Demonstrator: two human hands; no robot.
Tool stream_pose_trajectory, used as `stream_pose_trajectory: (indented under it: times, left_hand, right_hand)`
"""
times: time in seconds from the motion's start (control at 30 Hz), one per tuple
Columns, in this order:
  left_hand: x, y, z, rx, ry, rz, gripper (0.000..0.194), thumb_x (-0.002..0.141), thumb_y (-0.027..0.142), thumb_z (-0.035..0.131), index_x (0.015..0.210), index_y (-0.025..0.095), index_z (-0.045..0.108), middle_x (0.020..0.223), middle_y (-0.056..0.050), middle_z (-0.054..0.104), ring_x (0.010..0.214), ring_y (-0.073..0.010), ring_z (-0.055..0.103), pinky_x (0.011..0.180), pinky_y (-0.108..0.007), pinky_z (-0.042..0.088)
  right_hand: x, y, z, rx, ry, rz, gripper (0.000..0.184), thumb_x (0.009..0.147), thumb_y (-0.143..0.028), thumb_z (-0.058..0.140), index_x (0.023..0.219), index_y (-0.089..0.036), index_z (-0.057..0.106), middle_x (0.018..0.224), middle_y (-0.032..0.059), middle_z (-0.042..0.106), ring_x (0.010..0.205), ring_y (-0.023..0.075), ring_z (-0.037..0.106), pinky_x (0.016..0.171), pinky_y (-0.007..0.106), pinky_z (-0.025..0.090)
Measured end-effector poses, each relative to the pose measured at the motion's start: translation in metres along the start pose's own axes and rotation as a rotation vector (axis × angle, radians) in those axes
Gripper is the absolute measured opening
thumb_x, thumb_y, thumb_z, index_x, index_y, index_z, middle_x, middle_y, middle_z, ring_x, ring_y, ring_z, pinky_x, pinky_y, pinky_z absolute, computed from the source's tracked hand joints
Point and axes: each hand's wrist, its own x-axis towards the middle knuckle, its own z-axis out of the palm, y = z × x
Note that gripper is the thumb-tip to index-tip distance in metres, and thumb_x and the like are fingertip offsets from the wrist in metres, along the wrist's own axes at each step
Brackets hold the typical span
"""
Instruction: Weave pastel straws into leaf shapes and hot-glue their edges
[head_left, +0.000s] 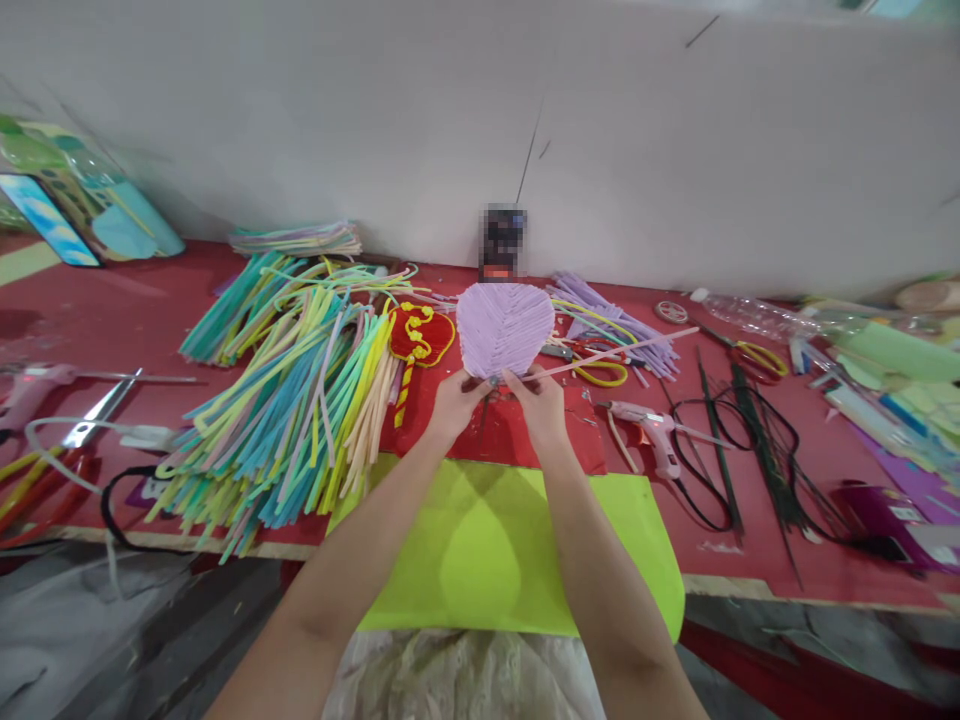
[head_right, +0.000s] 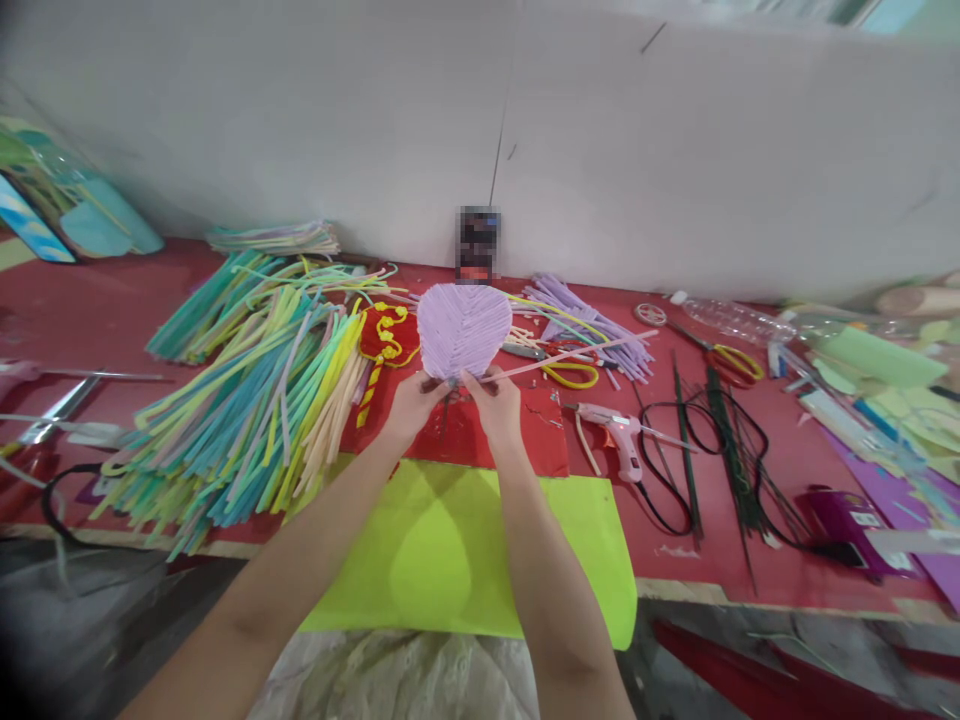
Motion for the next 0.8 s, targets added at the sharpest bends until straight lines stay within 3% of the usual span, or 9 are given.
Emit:
stream_pose_trajectory:
  times: [0.17,0.33,0.43,0.6,0.8]
  left_hand:
    - [0.000,0.001,-0.001,-0.010,-0.011,-0.020,0.023,0.073,0.034,0.067,0.085,0.015,0.067,0.077,-0.005,0.071,0.068,-0.0175,0.065,0.069,-0.031,0.053]
    - [0.000,0.003,-0.001,-0.081,-0.049,-0.063,0.028,0.070,0.040,0.070,0.081,0.015,0.064,0.069,-0.002,0.067,0.059,-0.0148,0.062,0.063,-0.031,0.054]
    - [-0.002,0.009,-0.003,-0.078,-0.114,-0.072,0.032,0.067,0.043,0.073,0.077,0.015,0.063,0.068,-0.002,0.066,0.058,-0.0146,0.062,0.062,-0.030,0.053]
    - [-0.005,0.022,-0.007,0.019,-0.253,-0.078,0.031,0.068,0.043,0.072,0.073,0.015,0.062,0.063,-0.001,0.065,0.055,-0.0136,0.061,0.059,-0.027,0.050]
    - [-0.006,0.019,-0.004,0.025,-0.149,-0.047,0.026,0.070,0.039,0.070,0.072,0.015,0.061,0.066,-0.001,0.065,0.058,-0.0130,0.061,0.058,-0.025,0.049]
  right_hand:
    - [0.001,-0.002,-0.003,-0.003,-0.037,0.022,0.035,0.063,-0.046,0.075,0.079,-0.017,0.064,0.071,0.0005,0.067,0.062,0.0119,0.059,0.057,0.025,0.050]
    - [0.002,-0.007,-0.006,0.113,-0.098,0.055,0.032,0.066,-0.048,0.073,0.072,-0.018,0.062,0.053,-0.0064,0.053,0.043,0.0055,0.041,0.041,0.020,0.035]
    - [0.003,-0.009,-0.009,0.157,-0.137,0.081,0.034,0.063,-0.049,0.075,0.066,-0.019,0.060,0.051,-0.0065,0.051,0.040,0.0051,0.038,0.038,0.021,0.031]
    - [0.004,-0.010,-0.011,0.137,-0.087,0.066,0.035,0.059,-0.044,0.079,0.056,-0.018,0.056,0.045,-0.0060,0.050,0.037,0.0050,0.037,0.036,0.021,0.029]
    - [0.000,-0.011,-0.004,0.112,0.034,-0.012,0.033,0.062,-0.042,0.076,0.055,-0.018,0.054,0.044,-0.0066,0.047,0.037,0.0054,0.036,0.037,0.022,0.029]
